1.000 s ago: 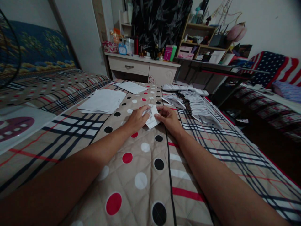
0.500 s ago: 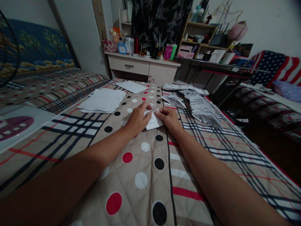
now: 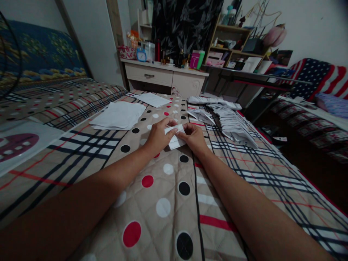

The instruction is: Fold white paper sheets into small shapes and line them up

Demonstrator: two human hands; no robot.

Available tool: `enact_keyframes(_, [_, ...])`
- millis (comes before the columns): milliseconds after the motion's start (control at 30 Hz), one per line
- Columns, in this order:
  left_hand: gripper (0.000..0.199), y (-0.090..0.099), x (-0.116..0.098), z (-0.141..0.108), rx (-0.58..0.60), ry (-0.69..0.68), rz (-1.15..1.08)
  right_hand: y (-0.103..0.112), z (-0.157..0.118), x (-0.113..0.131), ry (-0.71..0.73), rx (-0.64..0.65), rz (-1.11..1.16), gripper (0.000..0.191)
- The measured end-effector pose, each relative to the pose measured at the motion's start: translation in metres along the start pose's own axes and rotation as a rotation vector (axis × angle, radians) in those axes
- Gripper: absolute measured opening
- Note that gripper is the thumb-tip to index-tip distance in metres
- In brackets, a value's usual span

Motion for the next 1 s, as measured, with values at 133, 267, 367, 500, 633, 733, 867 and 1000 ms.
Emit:
enact_keyframes(133, [0.023, -0.002, 0.012, 0.003, -0.007, 0.098, -0.191, -0.002, -0.001, 0.002, 0.002, 0.059, 0.055, 0.021])
enact_keyframes(267, [0.029, -0.006, 0.016, 0.004, 0.052, 0.09, -0.379, 0.0, 0.0, 0.0, 0.009, 0.029, -0.005, 0.032])
enact_keyframes(367, [0.029, -0.008, 0.018, 0.004, 0.171, 0.143, -0.441, 0.001, -0.001, -0.002, 0.027, 0.024, -0.02, 0.032])
enact_keyframes(500, [0.026, -0.013, 0.016, 0.004, 0.396, 0.141, -0.401, 0.003, -0.004, 0.0, 0.05, -0.003, -0.022, 0.029])
enact_keyframes(633, [0.03, -0.013, 0.016, 0.006, 0.428, 0.15, -0.354, 0.0, -0.007, 0.003, 0.041, -0.022, 0.01, 0.033])
enact_keyframes(733, [0.036, -0.012, 0.02, 0.006, 0.356, 0.222, -0.326, -0.003, -0.007, 0.003, 0.031, 0.016, 0.02, 0.034])
enact_keyframes(867, [0.044, -0.012, 0.02, 0.004, 0.318, 0.213, -0.346, -0.005, -0.006, 0.002, 0.055, 0.054, 0.017, 0.037])
enact_keyframes(1000, [0.025, -0.015, 0.014, 0.002, 0.427, 0.112, -0.402, 0.0, -0.004, 0.002, 0.075, -0.024, 0.041, 0.052])
Point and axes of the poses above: each hand's wrist, its own z-axis towards the middle knuckle, its own y-axis out of the back of the hand, x = y × z, the point moved 4 cm from there along z, towards the middle knuckle, and after that the axes turned 14 degrees about x, right-handed, at the moved point
